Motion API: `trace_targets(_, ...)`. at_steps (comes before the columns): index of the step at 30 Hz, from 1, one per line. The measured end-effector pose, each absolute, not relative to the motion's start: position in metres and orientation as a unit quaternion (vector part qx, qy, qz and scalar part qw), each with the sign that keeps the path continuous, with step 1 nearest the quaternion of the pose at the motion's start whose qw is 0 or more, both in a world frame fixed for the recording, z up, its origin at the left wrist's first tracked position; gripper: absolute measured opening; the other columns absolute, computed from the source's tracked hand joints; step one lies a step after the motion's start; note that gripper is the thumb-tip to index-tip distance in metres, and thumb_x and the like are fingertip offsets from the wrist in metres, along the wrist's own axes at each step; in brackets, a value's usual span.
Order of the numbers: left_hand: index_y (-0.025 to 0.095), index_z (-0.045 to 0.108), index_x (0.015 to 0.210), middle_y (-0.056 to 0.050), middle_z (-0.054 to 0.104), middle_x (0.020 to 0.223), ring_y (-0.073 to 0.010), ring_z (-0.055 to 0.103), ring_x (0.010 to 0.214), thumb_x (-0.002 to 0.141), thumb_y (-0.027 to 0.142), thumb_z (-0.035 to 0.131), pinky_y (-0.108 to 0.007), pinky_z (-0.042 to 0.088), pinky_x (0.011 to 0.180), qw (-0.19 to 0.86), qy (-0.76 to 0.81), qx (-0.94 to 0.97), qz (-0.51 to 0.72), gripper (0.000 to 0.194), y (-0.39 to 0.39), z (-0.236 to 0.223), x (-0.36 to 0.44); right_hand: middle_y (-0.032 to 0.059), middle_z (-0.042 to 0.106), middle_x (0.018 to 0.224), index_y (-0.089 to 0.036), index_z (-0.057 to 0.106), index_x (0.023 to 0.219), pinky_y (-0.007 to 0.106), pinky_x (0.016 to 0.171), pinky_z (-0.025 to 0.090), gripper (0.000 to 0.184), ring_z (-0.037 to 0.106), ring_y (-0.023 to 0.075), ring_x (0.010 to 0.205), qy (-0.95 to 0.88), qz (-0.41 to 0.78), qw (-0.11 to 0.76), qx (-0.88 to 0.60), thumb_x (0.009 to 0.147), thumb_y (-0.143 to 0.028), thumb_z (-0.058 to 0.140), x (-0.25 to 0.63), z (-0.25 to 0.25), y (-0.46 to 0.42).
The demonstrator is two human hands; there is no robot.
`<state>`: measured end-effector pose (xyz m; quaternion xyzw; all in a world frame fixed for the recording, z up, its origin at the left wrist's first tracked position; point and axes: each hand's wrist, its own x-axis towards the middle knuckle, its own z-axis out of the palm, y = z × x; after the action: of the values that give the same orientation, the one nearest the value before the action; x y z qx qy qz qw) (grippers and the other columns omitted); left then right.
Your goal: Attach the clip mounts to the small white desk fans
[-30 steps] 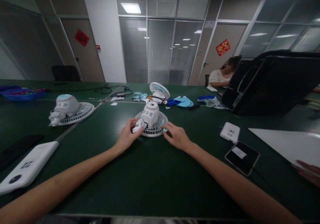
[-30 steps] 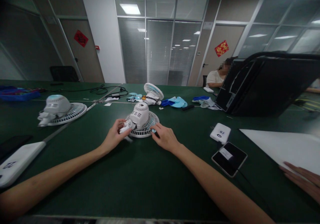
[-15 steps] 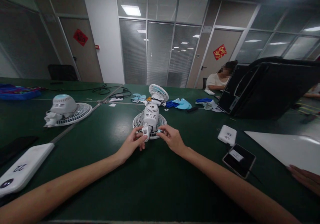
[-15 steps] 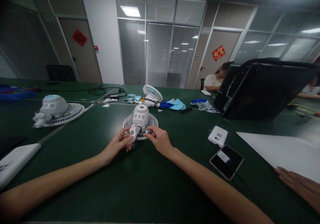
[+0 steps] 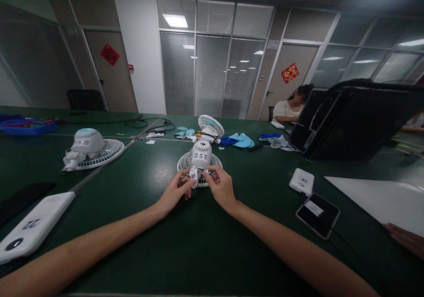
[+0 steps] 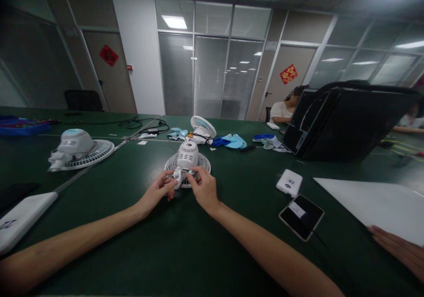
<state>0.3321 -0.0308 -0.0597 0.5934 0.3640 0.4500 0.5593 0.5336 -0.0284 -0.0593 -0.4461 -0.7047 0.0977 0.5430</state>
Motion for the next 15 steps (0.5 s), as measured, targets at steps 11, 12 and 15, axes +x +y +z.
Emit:
trace_targets(11,0.021,0.045,0.129,0.002,0.058,0.086,-0.0111,0.058,0.06,0.09,0.045,0.069,-0.024,0.045,0.054,0.556,0.343,0.607,0.453,0.052,-0.0272,-0.0645,0.3316,0.004,0.069,0.09,-0.022,0.065,0.106,0.026,0.061,0.05,0.023,0.061,0.0149,0.065,-0.704,0.085,0.538,-0.456,0.097,-0.043,0.06,0.5324,-0.0602,-0.0296)
trace_targets(12,0.02,0.045,0.128,0.002,0.058,0.087,-0.0109,0.057,0.06,0.09,0.045,0.069,-0.024,0.045,0.053,0.556,0.342,0.609,0.45,0.051,-0.027,-0.0648,0.3314,0.0042,0.069,0.092,-0.022,0.065,0.107,0.026,0.062,0.05,0.024,0.062,0.0152,0.067,-0.709,0.086,0.534,-0.453,0.097,-0.043,0.061,0.5326,-0.0607,-0.029)
trace_targets(15,0.02,0.045,0.127,0.002,0.058,0.085,-0.011,0.057,0.06,0.09,0.045,0.069,-0.024,0.045,0.054,0.555,0.347,0.61,0.447,0.05,-0.0273,-0.0643,0.3309,0.0042,0.07,0.097,-0.023,0.067,0.108,0.027,0.067,0.052,0.021,0.062,0.0152,0.068,-0.716,0.079,0.522,-0.456,0.096,-0.04,0.063,0.5334,-0.0626,-0.0261)
